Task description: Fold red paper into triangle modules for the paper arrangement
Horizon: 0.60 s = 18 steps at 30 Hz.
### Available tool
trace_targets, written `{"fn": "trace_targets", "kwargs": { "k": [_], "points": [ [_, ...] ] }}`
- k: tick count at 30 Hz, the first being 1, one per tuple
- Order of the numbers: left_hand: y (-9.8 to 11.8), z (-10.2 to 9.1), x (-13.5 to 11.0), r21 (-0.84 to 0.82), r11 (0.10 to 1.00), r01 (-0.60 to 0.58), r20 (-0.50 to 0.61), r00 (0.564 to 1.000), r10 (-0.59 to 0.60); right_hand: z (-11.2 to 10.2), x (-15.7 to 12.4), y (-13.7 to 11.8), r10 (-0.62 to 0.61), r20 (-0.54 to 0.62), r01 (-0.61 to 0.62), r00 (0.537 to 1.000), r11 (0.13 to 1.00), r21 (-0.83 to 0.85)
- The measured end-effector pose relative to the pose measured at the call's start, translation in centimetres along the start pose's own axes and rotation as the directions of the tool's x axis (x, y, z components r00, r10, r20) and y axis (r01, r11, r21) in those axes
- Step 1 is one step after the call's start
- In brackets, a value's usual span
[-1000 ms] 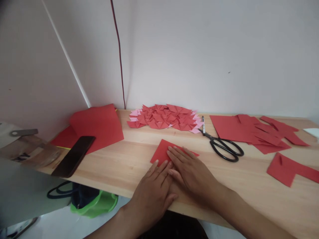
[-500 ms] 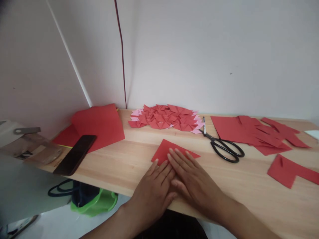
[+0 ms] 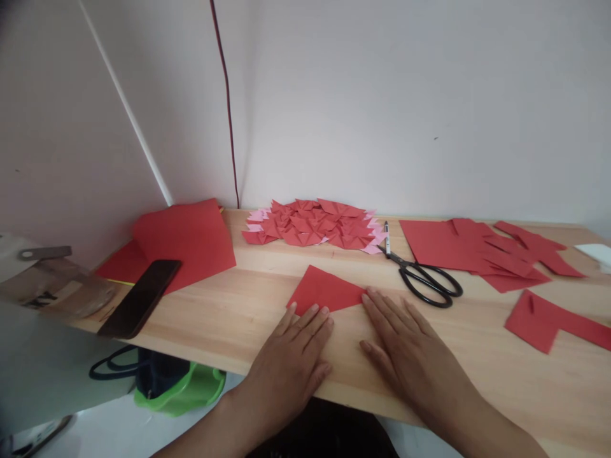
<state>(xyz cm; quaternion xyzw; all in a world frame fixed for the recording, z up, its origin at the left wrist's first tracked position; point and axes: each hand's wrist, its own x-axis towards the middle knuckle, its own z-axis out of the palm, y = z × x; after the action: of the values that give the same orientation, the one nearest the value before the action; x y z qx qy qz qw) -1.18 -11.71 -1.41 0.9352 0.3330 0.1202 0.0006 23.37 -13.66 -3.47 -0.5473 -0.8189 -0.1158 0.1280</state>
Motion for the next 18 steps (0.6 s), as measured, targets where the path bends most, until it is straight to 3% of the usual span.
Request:
{"fn": "trace_targets", "kwargs": {
  "k": [9,15,18],
  "points": [
    [0.0,-0.6,-0.8,-0.010,0.997,0.073,-0.021,0.997,-0.073,-0.4,0.0,-0.3,-0.015,-0.051,0.012,0.999,0.998,-0.055],
    [0.0,-1.2,-0.5,-0.030,0.995,0.092,-0.043,0.995,-0.093,-2.0,-1.2,-1.3,-0.037,-0.055,0.032,0.998,0.996,-0.086],
    [0.2,-1.0,-0.2,0.010,0.996,0.091,-0.034,0.995,-0.090,-2.4,-0.4,-2.5,-0.032,-0.104,0.026,0.994,0.998,-0.055]
  ]
}}
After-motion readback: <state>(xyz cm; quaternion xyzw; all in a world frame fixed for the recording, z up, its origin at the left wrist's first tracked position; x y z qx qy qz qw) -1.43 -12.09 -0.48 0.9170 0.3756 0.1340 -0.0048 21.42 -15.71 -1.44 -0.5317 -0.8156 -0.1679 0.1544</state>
